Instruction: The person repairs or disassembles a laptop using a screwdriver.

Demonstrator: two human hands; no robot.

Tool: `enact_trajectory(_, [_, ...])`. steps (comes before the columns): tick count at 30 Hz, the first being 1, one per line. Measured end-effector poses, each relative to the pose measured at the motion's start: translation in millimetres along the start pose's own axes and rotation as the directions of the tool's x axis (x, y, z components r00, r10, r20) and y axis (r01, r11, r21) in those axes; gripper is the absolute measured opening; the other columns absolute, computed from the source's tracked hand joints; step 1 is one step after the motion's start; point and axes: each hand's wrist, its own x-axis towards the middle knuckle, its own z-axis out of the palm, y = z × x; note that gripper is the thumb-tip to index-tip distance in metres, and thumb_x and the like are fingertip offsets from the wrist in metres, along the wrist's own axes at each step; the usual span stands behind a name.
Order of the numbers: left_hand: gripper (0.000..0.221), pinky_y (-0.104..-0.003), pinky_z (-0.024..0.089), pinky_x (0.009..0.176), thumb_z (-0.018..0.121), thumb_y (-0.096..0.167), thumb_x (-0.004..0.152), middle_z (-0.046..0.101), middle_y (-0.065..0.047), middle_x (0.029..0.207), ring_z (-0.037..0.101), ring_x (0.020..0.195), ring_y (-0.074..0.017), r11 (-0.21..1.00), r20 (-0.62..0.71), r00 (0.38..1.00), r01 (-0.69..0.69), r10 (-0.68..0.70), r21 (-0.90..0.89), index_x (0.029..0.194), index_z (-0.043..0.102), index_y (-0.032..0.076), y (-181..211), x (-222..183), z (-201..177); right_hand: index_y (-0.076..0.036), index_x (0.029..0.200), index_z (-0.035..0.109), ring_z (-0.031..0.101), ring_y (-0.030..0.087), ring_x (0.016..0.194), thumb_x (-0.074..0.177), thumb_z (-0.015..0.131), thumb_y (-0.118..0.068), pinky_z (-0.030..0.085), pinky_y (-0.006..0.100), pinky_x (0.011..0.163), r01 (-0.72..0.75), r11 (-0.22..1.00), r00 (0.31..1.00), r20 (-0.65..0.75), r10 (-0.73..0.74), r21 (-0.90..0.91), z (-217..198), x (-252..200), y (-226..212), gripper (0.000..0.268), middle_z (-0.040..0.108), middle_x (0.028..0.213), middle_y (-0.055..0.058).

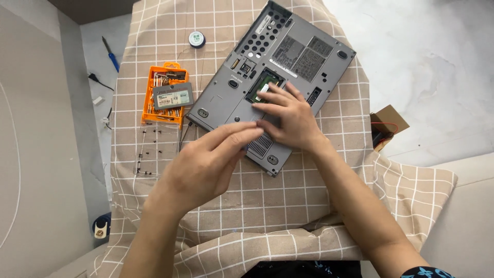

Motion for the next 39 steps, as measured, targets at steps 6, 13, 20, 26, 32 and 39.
enact_trajectory(6, [0.03, -0.039, 0.063, 0.078, 0.071, 0.006, 0.092, 0.074, -0.012, 0.114, 0.075, 0.094, -0.0333, 0.994, 0.003, 0.996, 0.09, -0.09, 0.056, 0.121, 0.065, 0.01, 1.4, -2.9, 6.3, -0.01, 0.122, 0.075, 0.076, 0.022, 0.11, 0.081, 0.088, -0.02, 0.062, 0.034, 0.098, 0.029, 0.746, 0.99, 0.082, -0.111, 0.665, -24.0, -4.4, -7.6, 0.044, 0.076, 0.122, 0.011])
enact_trajectory(13, [0.022, -0.043, 0.057, 0.058, 0.076, 0.023, 0.092, 0.072, -0.014, 0.081, 0.072, 0.071, -0.033, 0.942, -0.04, 0.979, 0.204, -0.201, 0.267, 0.098, 0.065, 0.005, 0.8, 8.2, 19.0, -0.004, 0.099, 0.078, 0.078, 0.019, 0.075, 0.07, 0.094, -0.02, 0.059, 0.029, 0.066, 0.155, 0.808, 0.986, -0.136, -0.094, 0.568, -20.5, -4.9, -51.5, 0.037, 0.077, 0.086, 0.01])
enact_trajectory(20, [0.041, -0.041, 0.058, 0.061, 0.07, 0.047, 0.098, 0.071, -0.012, 0.079, 0.073, 0.068, -0.029, 0.727, -0.019, 0.887, 0.39, -0.462, 0.565, 0.087, 0.064, 0.007, 9.2, 18.1, 17.8, -0.007, 0.092, 0.073, 0.078, 0.019, 0.074, 0.082, 0.089, -0.015, 0.061, 0.029, 0.064, 0.201, 0.777, 0.976, -0.186, -0.11, 0.596, -5.5, 1.2, -39.7, 0.02, 0.078, 0.087, 0.008])
enact_trajectory(26, [0.026, -0.044, 0.059, 0.072, 0.067, 0.021, 0.089, 0.073, -0.016, 0.103, 0.073, 0.087, -0.0337, 0.938, 0.109, 0.981, 0.118, -0.161, 0.327, 0.108, 0.065, 0.004, 12.8, 9.0, -2.3, -0.006, 0.105, 0.071, 0.076, 0.025, 0.076, 0.085, 0.076, -0.011, 0.06, 0.033, 0.067, 0.136, 0.761, 0.943, 0.153, -0.295, 0.634, -24.4, 18.8, -33.1, 0.021, 0.076, 0.089, 0.011])
enact_trajectory(32, [0.02, -0.044, 0.061, 0.069, 0.068, 0.022, 0.093, 0.069, -0.015, 0.083, 0.073, 0.08, -0.0335, 0.818, 0.144, 0.937, 0.196, -0.319, 0.54, 0.095, 0.063, 0.003, 10.8, 14.3, 6.9, -0.01, 0.099, 0.073, 0.08, 0.016, 0.08, 0.092, 0.078, -0.015, 0.064, 0.028, 0.068, 0.162, 0.746, 0.914, 0.187, -0.361, 0.646, -33.8, 19.9, -50.3, 0.01, 0.078, 0.089, 0.005])
enact_trajectory(39, [0.04, -0.041, 0.063, 0.064, 0.068, 0.041, 0.098, 0.07, -0.016, 0.077, 0.075, 0.078, -0.0317, 0.683, 0.075, 0.901, 0.268, -0.428, 0.679, 0.083, 0.068, 0.004, 16.6, 28.8, 13.6, -0.012, 0.091, 0.077, 0.075, 0.015, 0.066, 0.08, 0.089, -0.016, 0.062, 0.03, 0.062, 0.241, 0.861, 0.967, -0.191, -0.171, 0.448, -9.4, -0.4, -56.2, 0.017, 0.076, 0.077, 0.003])
